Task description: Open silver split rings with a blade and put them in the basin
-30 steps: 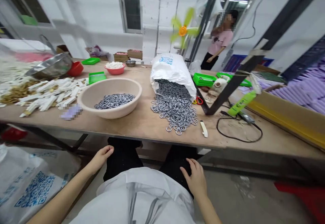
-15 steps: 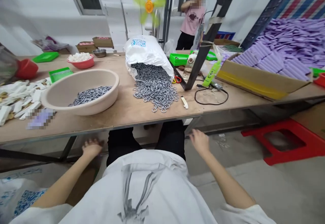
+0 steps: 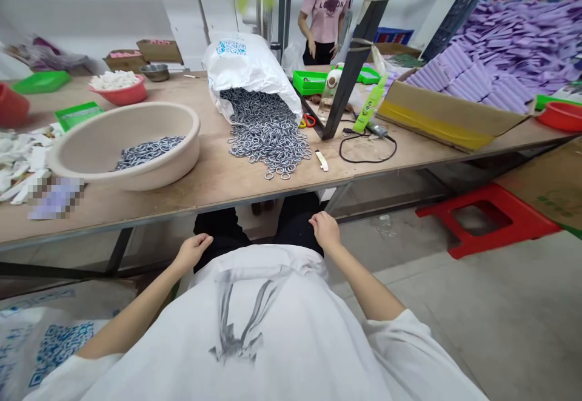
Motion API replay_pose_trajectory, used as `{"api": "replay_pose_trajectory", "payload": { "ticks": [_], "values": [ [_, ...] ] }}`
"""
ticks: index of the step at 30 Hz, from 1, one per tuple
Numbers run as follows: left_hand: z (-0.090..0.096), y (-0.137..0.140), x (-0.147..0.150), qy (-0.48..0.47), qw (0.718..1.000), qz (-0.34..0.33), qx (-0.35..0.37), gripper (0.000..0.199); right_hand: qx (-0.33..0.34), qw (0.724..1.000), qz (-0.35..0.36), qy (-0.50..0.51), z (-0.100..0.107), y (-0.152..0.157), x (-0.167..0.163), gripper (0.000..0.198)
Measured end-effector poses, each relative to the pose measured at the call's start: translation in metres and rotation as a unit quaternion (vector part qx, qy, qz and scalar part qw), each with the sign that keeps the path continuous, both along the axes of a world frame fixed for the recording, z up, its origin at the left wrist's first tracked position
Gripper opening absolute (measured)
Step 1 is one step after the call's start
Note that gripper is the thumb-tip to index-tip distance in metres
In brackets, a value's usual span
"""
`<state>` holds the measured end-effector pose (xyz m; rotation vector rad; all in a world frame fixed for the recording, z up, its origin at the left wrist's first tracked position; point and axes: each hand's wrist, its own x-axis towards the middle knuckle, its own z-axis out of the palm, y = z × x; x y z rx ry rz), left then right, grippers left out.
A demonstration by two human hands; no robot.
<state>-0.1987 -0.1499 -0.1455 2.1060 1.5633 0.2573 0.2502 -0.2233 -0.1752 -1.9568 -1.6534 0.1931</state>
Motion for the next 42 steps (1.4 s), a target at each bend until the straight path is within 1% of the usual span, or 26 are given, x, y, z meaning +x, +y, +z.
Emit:
{"api": "replay_pose_trajectory", "payload": {
  "ticks": [5,8,11,14,16,17,19,20,22,23,24,25,26,27,28,29,30,31,32,34,35,36,37,38,40,42],
  "values": [
    [0.034,-0.020,-0.019,-0.091,0.993,-0.037,-0.071,0.051,0.006,0.997,0.003,0.079,0.007,-0.004,0.004,0.035],
    [0.058,-0.017,-0.017,-0.063,0.996,-0.052,-0.047,0.044,0.007,0.992,0.016,0.126,0.013,-0.018,0.005,0.043],
    [0.067,-0.013,-0.007,-0.053,0.997,-0.058,-0.001,0.040,0.011,0.986,0.001,0.167,0.015,-0.039,0.006,0.052],
    [0.059,-0.015,0.010,-0.048,0.994,-0.078,0.063,0.041,0.027,0.983,-0.038,0.175,0.011,-0.049,-0.006,0.071],
    [0.047,-0.017,0.027,-0.029,0.986,-0.137,0.085,0.040,0.024,0.986,-0.032,0.164,0.008,-0.043,-0.024,0.077],
    [0.040,-0.017,0.037,-0.014,0.980,-0.176,0.087,0.038,0.014,0.988,-0.011,0.155,0.007,-0.036,-0.036,0.073],
    [0.025,-0.014,0.056,0.033,0.966,-0.242,0.084,0.032,-0.024,0.987,0.079,0.138,0.005,-0.019,-0.056,0.055],
    [0.019,-0.010,0.064,0.061,0.961,-0.259,0.074,0.030,-0.063,0.979,0.153,0.123,0.004,-0.010,-0.061,0.049],
    [0.011,0.002,0.068,0.108,0.956,-0.266,0.058,0.027,-0.118,0.956,0.249,0.096,0.006,0.002,-0.056,0.037],
    [0.009,0.009,0.064,0.128,0.958,-0.249,0.059,0.028,-0.133,0.954,0.258,0.082,0.007,0.004,-0.045,0.032],
    [0.010,0.016,0.057,0.149,0.963,-0.216,0.070,0.030,-0.142,0.959,0.238,0.054,0.009,0.005,-0.029,0.032],
    [0.011,0.023,0.046,0.175,0.967,-0.161,0.088,0.035,-0.157,0.976,0.147,-0.015,0.009,0.003,-0.011,0.037],
    [0.012,0.028,0.035,0.212,0.968,-0.088,0.097,0.040,-0.175,0.982,0.010,-0.068,0.009,-0.001,0.006,0.040],
    [0.013,0.031,0.024,0.249,0.963,-0.015,0.105,0.046,-0.180,0.977,-0.072,-0.083,0.008,-0.006,0.020,0.047],
    [0.013,0.032,0.015,0.274,0.955,0.036,0.105,0.053,-0.183,0.972,-0.115,-0.087,0.005,-0.010,0.028,0.052],
    [0.013,0.031,0.011,0.281,0.952,0.058,0.104,0.057,-0.184,0.969,-0.140,-0.088,0.002,-0.014,0.028,0.055],
    [0.013,0.028,0.011,0.267,0.956,0.049,0.108,0.056,-0.182,0.969,-0.146,-0.085,-0.003,-0.017,0.021,0.055],
    [0.012,0.024,0.016,0.237,0.965,0.003,0.115,0.053,-0.181,0.974,-0.116,-0.067,-0.008,-0.018,0.008,0.053],
    [0.013,0.019,0.024,0.194,0.970,-0.067,0.129,0.048,-0.189,0.980,-0.061,-0.029,-0.011,-0.018,-0.009,0.052],
    [0.019,0.009,0.049,0.101,0.956,-0.221,0.166,0.037,-0.217,0.970,0.053,0.097,-0.009,-0.014,-0.044,0.049],
    [0.026,0.007,0.061,0.057,0.940,-0.273,0.195,0.034,-0.234,0.949,0.121,0.176,-0.003,-0.010,-0.056,0.048],
    [0.035,0.006,0.073,0.018,0.924,-0.303,0.233,0.031,-0.233,0.939,0.145,0.208,0.008,-0.006,-0.064,0.051],
    [0.046,0.009,0.084,-0.017,0.910,-0.309,0.275,0.029,-0.226,0.933,0.159,0.229,0.023,-0.001,-0.065,0.057],
    [0.059,0.013,0.093,-0.049,0.899,-0.306,0.309,0.027,-0.189,0.933,0.171,0.253,0.041,0.006,-0.061,0.055],
    [0.087,0.030,0.110,-0.081,0.884,-0.308,0.341,0.026,-0.058,0.965,0.170,0.190,0.080,0.025,-0.039,0.045],
    [0.111,0.053,0.129,-0.064,0.883,-0.308,0.347,0.029,0.056,0.991,0.093,0.084,0.116,0.055,-0.007,0.041]
  ]
}}
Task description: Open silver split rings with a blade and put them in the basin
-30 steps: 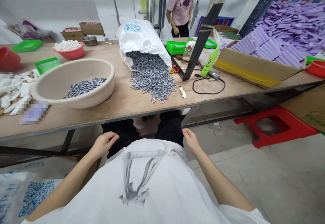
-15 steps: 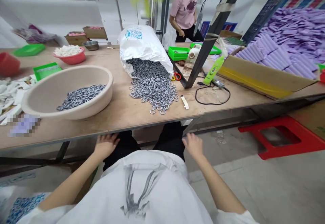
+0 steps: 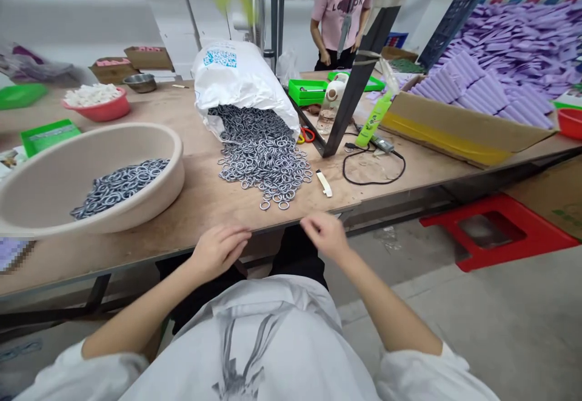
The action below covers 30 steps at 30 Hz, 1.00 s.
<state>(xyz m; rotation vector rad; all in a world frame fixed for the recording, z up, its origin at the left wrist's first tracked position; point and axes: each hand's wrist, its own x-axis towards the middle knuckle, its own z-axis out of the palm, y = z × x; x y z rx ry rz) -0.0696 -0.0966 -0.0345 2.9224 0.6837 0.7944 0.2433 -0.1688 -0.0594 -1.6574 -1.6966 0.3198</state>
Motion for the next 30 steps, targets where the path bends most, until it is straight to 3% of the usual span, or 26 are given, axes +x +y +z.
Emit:
{"api": "replay_pose_trajectory", "payload": {
  "ticks": [2,3,7,12,16,19,22,25,30],
  "values": [
    [0.015,0.023,0.023,0.035,0.999,0.024,-0.007,0.036,0.040,0.987,-0.123,-0.092,0.022,0.036,0.031,0.039],
    [0.018,0.032,0.036,0.053,0.998,0.038,-0.014,0.040,0.039,0.983,-0.146,-0.105,0.027,0.054,0.044,0.037],
    [0.006,0.043,0.071,0.125,0.986,0.095,-0.048,0.064,0.017,0.982,-0.148,-0.118,0.021,0.106,0.075,0.038],
    [-0.023,0.026,0.055,0.103,0.991,0.078,-0.025,0.049,-0.002,0.986,-0.150,-0.078,0.012,0.117,0.085,0.024],
    [-0.032,0.021,0.030,0.040,0.998,0.039,-0.021,0.031,0.025,0.980,-0.195,0.007,0.014,0.114,0.057,0.033],
    [-0.025,0.027,0.021,0.027,0.998,0.016,-0.054,0.028,0.034,0.984,-0.165,0.057,0.010,0.116,0.017,0.040],
    [-0.007,0.044,0.019,0.019,0.989,0.085,-0.119,0.026,0.005,0.989,-0.132,0.060,0.007,0.125,-0.020,0.039],
    [0.016,0.072,0.024,-0.048,0.961,0.157,-0.222,0.021,-0.031,0.993,-0.110,0.009,0.011,0.138,-0.046,0.032],
    [0.026,0.117,0.044,-0.215,0.882,0.112,-0.405,0.021,-0.026,0.995,-0.046,-0.087,0.019,0.162,-0.077,0.029]
  ]
}}
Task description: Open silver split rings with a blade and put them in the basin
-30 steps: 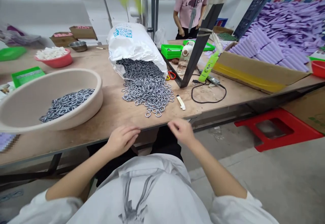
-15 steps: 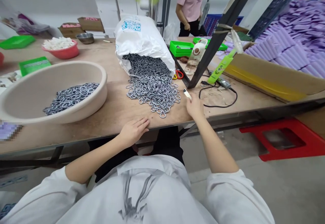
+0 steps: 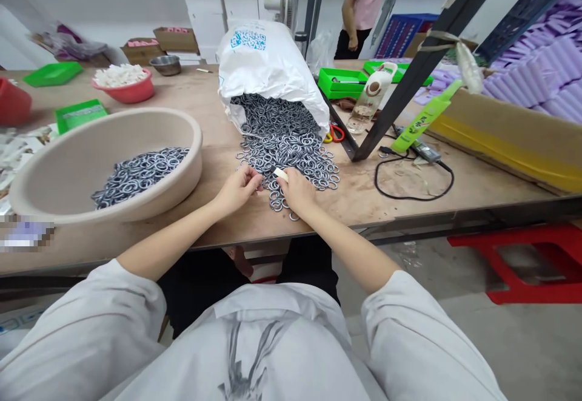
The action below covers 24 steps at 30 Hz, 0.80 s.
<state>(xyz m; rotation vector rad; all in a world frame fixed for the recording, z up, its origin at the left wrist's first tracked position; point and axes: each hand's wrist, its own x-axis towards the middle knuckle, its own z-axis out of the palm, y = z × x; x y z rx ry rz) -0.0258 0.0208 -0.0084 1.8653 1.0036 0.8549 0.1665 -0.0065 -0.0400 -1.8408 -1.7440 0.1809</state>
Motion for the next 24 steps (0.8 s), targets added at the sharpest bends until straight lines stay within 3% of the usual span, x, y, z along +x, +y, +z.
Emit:
{"api": "replay_pose_trajectory", "payload": {
  "ticks": [2,4,8,10,12,14,17,20,22,24],
  "values": [
    [-0.005,0.009,0.004,-0.066,0.996,-0.027,-0.061,0.028,0.005,1.000,0.006,-0.003,0.000,0.010,-0.007,0.030],
    [-0.009,0.010,0.005,-0.087,0.987,-0.099,-0.088,0.036,0.025,0.999,0.017,0.015,0.000,0.020,-0.009,0.032],
    [-0.012,0.000,0.000,-0.018,0.951,-0.308,-0.031,0.037,0.123,0.990,0.013,0.070,-0.002,0.037,-0.001,0.040],
    [-0.013,-0.002,-0.001,0.018,0.933,-0.360,0.024,0.034,0.154,0.984,-0.032,0.089,-0.003,0.045,0.004,0.043],
    [-0.015,0.001,-0.001,0.044,0.934,-0.349,0.070,0.032,0.158,0.980,-0.046,0.108,-0.004,0.051,0.007,0.046],
    [-0.017,0.009,-0.002,0.043,0.952,-0.288,0.088,0.031,0.160,0.979,-0.013,0.129,-0.004,0.055,0.008,0.048],
    [-0.017,0.019,-0.007,-0.012,0.980,-0.185,0.070,0.033,0.218,0.961,0.014,0.172,0.003,0.051,0.007,0.047],
    [-0.009,0.014,-0.014,-0.086,0.991,-0.107,0.014,0.038,0.271,0.926,0.003,0.262,0.018,0.026,0.000,0.041],
    [-0.002,0.001,-0.019,-0.122,0.989,-0.072,-0.036,0.039,0.218,0.906,0.031,0.362,0.028,-0.001,-0.010,0.038],
    [0.005,-0.018,-0.023,-0.128,0.988,-0.067,-0.058,0.040,0.101,0.891,0.090,0.434,0.035,-0.032,-0.023,0.038]
  ]
}}
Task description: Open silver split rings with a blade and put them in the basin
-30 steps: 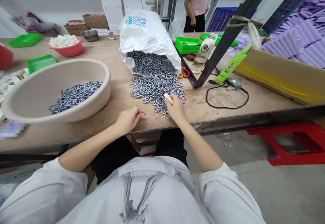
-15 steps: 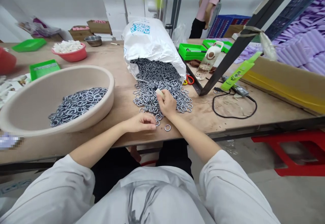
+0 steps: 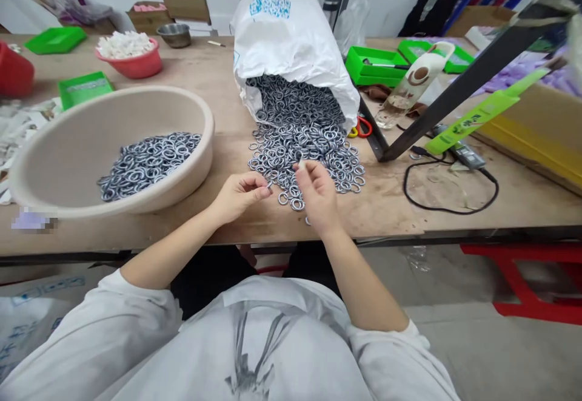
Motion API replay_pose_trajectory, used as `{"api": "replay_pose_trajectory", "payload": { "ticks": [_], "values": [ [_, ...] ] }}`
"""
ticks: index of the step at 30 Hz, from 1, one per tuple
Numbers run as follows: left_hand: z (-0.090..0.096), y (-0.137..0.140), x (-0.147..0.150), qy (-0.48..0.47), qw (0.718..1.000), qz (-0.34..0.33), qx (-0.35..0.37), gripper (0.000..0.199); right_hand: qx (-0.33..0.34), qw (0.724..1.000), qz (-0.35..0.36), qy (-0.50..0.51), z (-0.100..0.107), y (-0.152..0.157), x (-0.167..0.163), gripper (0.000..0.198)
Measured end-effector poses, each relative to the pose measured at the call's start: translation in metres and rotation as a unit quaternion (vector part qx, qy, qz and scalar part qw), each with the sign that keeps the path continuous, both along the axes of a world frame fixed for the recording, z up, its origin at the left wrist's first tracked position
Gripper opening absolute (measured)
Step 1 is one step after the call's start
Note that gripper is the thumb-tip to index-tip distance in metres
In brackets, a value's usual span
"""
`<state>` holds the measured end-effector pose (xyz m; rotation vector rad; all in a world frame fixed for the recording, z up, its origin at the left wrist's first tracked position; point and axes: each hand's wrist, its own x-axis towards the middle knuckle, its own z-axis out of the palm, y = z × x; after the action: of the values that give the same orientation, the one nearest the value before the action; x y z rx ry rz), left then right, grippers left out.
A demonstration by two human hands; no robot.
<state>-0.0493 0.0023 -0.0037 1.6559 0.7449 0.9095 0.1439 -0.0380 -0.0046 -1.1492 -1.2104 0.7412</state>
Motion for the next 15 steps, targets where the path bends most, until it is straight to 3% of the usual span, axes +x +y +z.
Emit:
{"api": "replay_pose_trajectory", "payload": {
  "ticks": [2,5,10,15],
  "values": [
    [0.004,-0.020,-0.003,0.010,1.000,-0.020,0.017,0.041,-0.052,0.995,0.081,0.014,0.003,-0.025,-0.013,0.040],
    [0.003,-0.045,-0.007,0.038,0.997,-0.044,0.056,0.043,-0.083,0.987,0.128,0.055,-0.001,-0.043,-0.027,0.040],
    [-0.007,-0.059,-0.009,0.091,0.987,-0.024,0.127,0.035,-0.125,0.975,0.162,0.090,-0.009,-0.044,-0.030,0.038],
    [-0.019,-0.059,-0.008,0.088,0.986,-0.026,0.141,0.037,-0.130,0.980,0.142,0.058,-0.013,-0.044,-0.031,0.033]
  ]
}}
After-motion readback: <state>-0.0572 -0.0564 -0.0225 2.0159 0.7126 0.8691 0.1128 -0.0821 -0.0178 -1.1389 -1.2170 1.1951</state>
